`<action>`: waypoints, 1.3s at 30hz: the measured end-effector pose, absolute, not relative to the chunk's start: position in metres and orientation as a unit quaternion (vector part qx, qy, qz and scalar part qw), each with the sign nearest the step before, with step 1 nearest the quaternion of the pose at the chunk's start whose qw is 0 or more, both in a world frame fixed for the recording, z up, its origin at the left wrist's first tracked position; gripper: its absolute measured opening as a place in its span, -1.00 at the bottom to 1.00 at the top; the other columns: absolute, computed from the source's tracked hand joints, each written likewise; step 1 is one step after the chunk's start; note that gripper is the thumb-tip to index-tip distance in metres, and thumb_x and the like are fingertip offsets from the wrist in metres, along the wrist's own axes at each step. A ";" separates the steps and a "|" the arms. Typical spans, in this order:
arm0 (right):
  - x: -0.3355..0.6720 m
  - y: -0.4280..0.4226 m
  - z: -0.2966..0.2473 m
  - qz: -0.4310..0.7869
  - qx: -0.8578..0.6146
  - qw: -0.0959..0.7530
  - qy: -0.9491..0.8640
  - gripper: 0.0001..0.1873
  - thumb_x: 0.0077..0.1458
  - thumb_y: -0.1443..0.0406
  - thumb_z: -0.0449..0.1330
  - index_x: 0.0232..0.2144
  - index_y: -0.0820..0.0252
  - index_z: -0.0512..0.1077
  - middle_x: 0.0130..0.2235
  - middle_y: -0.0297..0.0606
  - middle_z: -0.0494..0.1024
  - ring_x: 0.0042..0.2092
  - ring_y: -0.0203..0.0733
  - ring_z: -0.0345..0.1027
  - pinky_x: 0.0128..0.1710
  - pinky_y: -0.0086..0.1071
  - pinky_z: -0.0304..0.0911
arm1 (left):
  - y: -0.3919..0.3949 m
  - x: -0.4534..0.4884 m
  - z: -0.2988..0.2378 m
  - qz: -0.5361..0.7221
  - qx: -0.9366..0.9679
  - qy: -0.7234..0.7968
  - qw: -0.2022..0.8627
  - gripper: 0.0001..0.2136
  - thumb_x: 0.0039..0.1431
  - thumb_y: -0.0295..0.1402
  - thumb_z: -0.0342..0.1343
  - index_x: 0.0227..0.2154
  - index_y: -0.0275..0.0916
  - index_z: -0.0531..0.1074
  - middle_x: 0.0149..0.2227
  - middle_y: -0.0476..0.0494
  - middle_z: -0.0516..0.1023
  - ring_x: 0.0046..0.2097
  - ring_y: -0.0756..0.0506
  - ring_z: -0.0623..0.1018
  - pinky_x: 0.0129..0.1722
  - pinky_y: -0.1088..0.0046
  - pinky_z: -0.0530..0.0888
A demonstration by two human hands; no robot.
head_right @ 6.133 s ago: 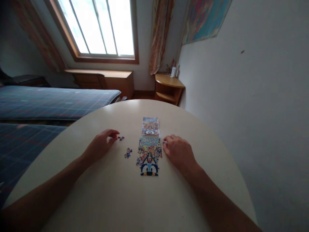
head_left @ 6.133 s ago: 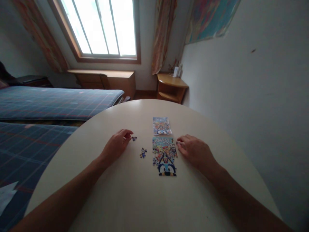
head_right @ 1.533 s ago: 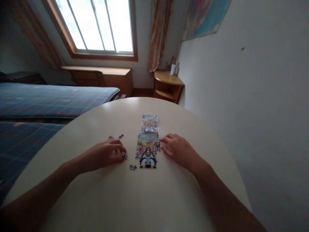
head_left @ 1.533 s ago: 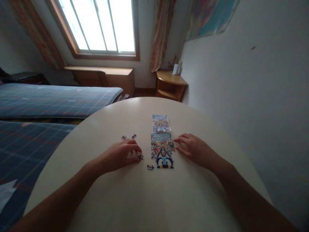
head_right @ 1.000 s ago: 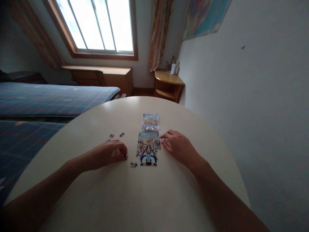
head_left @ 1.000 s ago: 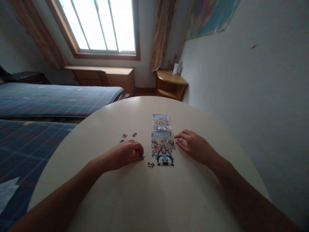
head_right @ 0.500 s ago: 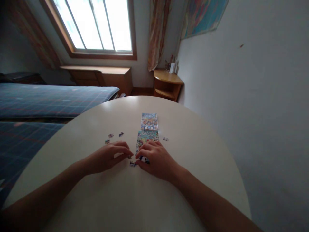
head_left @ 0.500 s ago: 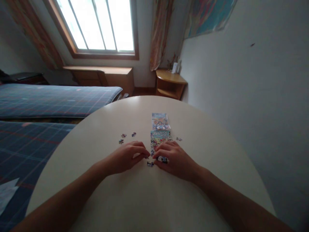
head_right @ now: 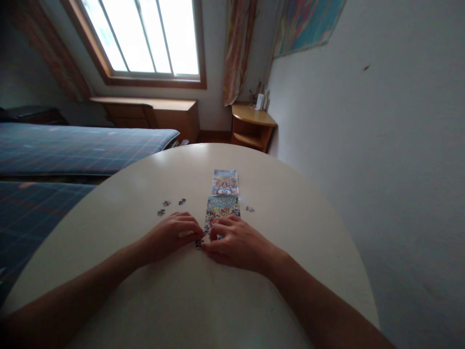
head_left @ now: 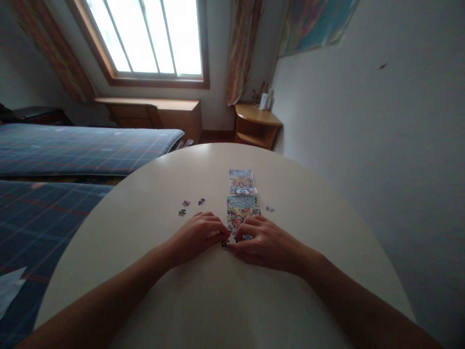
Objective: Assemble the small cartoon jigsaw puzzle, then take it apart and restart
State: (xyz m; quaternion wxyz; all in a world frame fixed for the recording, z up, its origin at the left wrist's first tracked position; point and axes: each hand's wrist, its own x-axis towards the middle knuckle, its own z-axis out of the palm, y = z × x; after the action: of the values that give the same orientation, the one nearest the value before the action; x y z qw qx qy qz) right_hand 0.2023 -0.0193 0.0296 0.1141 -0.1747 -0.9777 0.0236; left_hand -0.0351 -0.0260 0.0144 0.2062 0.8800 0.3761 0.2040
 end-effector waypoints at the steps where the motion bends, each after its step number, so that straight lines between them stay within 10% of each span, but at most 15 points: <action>1: 0.202 -0.019 0.030 0.020 -0.174 0.111 -0.978 -0.74 0.34 0.18 0.03 -0.09 -0.04 0.50 -0.17 -0.27 0.52 -0.14 -0.19 0.31 -0.05 -0.27 0.12 | -0.026 -0.035 0.014 0.204 0.881 0.376 0.203 -0.88 0.29 -0.31 0.13 -0.28 -0.14 0.57 -0.29 -0.03 0.63 -0.22 -0.08 0.52 -0.11 0.37 0.37; 39: 0.198 -0.020 0.017 0.118 -0.297 0.204 -0.925 -0.90 0.16 0.22 0.26 -0.28 0.07 0.55 -0.23 -0.29 0.57 -0.14 -0.18 0.40 -0.05 -0.24 0.18 | -0.034 -0.032 0.013 0.197 0.840 0.461 0.209 -0.96 0.14 -0.38 0.25 -0.35 -0.11 0.58 -0.21 -0.03 0.58 -0.10 -0.11 0.47 0.00 0.31 0.36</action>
State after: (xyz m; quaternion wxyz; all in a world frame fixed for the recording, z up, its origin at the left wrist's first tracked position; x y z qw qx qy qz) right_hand 0.1982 -0.0196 0.0172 0.2036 -0.2970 -0.9254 0.1182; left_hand -0.0320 -0.0340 0.0130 0.2088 0.8398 0.4608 0.1971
